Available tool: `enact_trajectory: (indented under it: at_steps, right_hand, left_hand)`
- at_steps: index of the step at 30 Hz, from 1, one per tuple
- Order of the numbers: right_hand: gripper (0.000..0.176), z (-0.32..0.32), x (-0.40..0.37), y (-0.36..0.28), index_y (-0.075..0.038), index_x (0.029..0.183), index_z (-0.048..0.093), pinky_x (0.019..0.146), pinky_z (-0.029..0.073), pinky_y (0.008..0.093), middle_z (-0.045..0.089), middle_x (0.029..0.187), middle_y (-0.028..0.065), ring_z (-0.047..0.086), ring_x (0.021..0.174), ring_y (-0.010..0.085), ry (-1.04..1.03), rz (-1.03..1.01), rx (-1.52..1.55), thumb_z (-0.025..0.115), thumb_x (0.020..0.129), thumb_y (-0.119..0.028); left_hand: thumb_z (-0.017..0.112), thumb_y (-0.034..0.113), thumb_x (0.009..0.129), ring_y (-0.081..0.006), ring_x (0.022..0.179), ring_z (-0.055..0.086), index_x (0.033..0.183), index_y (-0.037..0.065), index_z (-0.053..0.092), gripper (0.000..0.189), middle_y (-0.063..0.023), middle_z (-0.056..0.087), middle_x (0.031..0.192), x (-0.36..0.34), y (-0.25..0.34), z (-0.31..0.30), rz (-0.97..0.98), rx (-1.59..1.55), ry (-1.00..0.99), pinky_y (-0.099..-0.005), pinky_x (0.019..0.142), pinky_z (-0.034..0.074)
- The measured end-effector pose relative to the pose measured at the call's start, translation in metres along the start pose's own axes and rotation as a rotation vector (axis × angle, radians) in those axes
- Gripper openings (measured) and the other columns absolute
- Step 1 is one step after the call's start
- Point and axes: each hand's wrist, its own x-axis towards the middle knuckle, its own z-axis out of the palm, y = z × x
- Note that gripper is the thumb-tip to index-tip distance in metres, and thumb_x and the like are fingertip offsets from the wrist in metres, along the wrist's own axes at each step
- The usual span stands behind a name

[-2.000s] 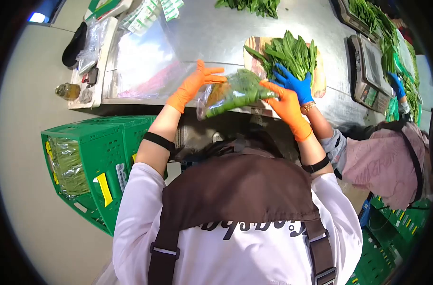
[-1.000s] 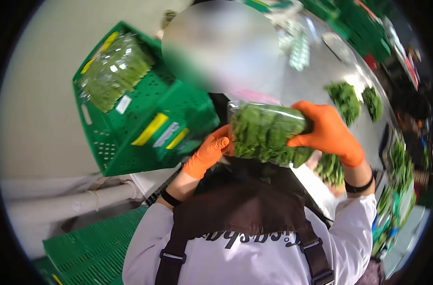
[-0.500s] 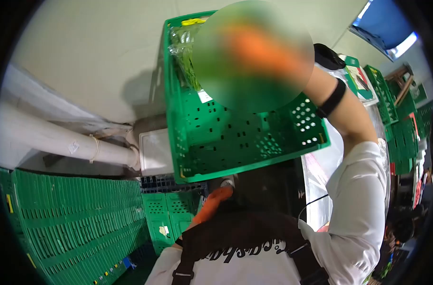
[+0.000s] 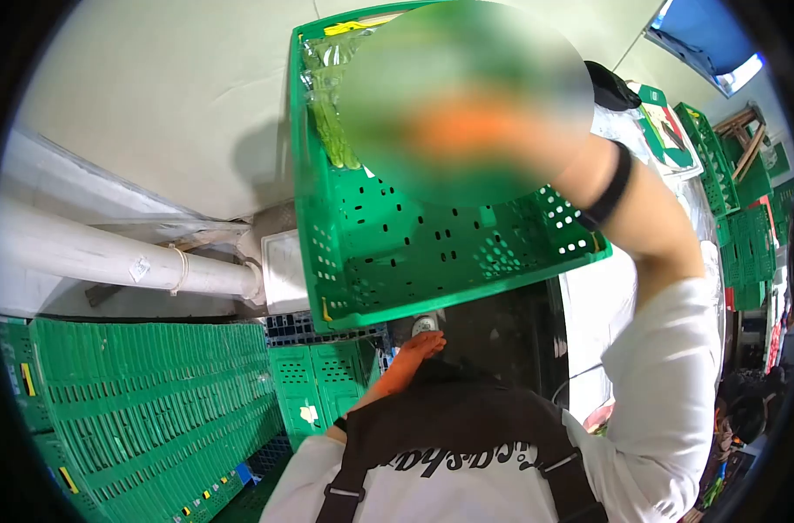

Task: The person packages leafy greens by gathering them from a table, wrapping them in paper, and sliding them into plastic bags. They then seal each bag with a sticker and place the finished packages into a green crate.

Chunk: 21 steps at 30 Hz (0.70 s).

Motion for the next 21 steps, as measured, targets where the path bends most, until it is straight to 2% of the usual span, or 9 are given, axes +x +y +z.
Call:
enact_trajectory:
  at_steps: [5,8,9,10,14,16,18,20,21]
  right_hand:
    - [0.043,0.039,-0.191,-0.004,-0.008,0.119,0.057,0.085,0.048,0.0402,0.062,0.112,0.0126,0.059,0.1,0.0325,0.573,-0.182,0.165,0.065,0.08,-0.025]
    - [0.039,0.122,-0.292,-0.017,-0.008,0.116,0.058,0.08,0.05,0.0391,0.063,0.108,0.0127,0.06,0.095,0.0316,0.725,-0.056,0.495,0.066,0.081,-0.022]
    - [0.038,0.162,-0.319,-0.026,-0.007,0.116,0.058,0.081,0.05,0.0373,0.063,0.109,0.0133,0.061,0.095,0.0308,0.706,0.055,0.664,0.066,0.081,-0.022]
    - [0.038,0.21,-0.339,-0.039,-0.002,0.116,0.057,0.086,0.049,0.0355,0.062,0.114,0.0135,0.061,0.101,0.0281,0.778,0.123,0.855,0.068,0.081,-0.012]
    - [0.029,0.399,-0.407,-0.127,-0.001,0.114,0.06,0.089,0.047,0.0309,0.064,0.11,0.0121,0.062,0.099,0.0205,0.801,0.719,1.406,0.06,0.089,-0.015]
    - [0.027,0.47,-0.449,-0.18,-0.002,0.108,0.064,0.084,0.048,0.0297,0.067,0.102,0.0097,0.062,0.094,0.0168,1.004,0.918,1.685,0.061,0.088,-0.019]
    - [0.024,0.523,-0.508,-0.216,-0.002,0.104,0.066,0.08,0.048,0.0277,0.067,0.099,0.0069,0.061,0.089,0.0123,1.139,1.219,1.729,0.06,0.089,-0.02]
    - [0.025,0.594,-0.578,-0.243,-0.001,0.102,0.067,0.074,0.048,0.0262,0.067,0.09,0.0055,0.059,0.081,0.0107,1.506,1.343,1.615,0.059,0.089,-0.021]
    - [0.025,0.623,-0.606,-0.251,0.0,0.1,0.067,0.071,0.047,0.0259,0.067,0.086,0.0046,0.058,0.078,0.0104,1.579,1.639,1.494,0.058,0.09,-0.021]
  left_hand:
    - [0.053,0.033,0.093,-0.0124,0.096,0.057,0.116,0.005,0.057,0.037,-0.0033,0.062,0.106,0.04,-0.004,0.05,-0.071,0.201,-0.201,-0.0251,0.083,0.043]
    - [0.054,0.034,0.092,-0.0127,0.096,0.058,0.116,0.005,0.056,0.037,-0.0043,0.063,0.106,0.06,-0.01,0.084,-0.141,0.311,-0.414,-0.0251,0.081,0.043]
    - [0.054,0.036,0.092,-0.0142,0.102,0.057,0.119,0.004,0.055,0.042,-0.0062,0.062,0.11,0.068,-0.017,0.101,-0.177,0.347,-0.498,-0.0258,0.084,0.044]
    - [0.053,0.029,0.093,-0.0164,0.102,0.058,0.121,0.004,0.054,0.037,-0.0084,0.062,0.111,0.059,-0.007,0.131,-0.264,0.415,-0.467,-0.0267,0.084,0.045]
    - [0.05,0.024,0.095,-0.0185,0.104,0.058,0.121,0.002,0.053,0.034,-0.0109,0.061,0.112,0.045,-0.018,0.231,-0.313,0.551,-0.725,-0.029,0.089,0.044]
    - [0.048,0.025,0.095,-0.0188,0.105,0.057,0.121,0.0,0.053,0.036,-0.0107,0.061,0.111,0.026,-0.023,0.29,-0.34,0.673,-0.826,-0.0294,0.09,0.043]
    - [0.048,0.026,0.096,-0.0186,0.104,0.058,0.12,0.001,0.054,0.036,-0.0102,0.061,0.11,0.028,-0.051,0.332,-0.433,0.715,-0.925,-0.0296,0.091,0.043]
    - [0.05,0.026,0.094,-0.0184,0.109,0.055,0.123,0.001,0.052,0.038,-0.0108,0.059,0.114,0.021,-0.082,0.373,-0.515,0.75,-0.977,-0.0296,0.092,0.041]
    - [0.051,0.026,0.093,-0.0181,0.112,0.052,0.125,0.001,0.05,0.041,-0.0112,0.057,0.117,0.016,-0.102,0.392,-0.47,0.822,-0.922,-0.0306,0.094,0.04]
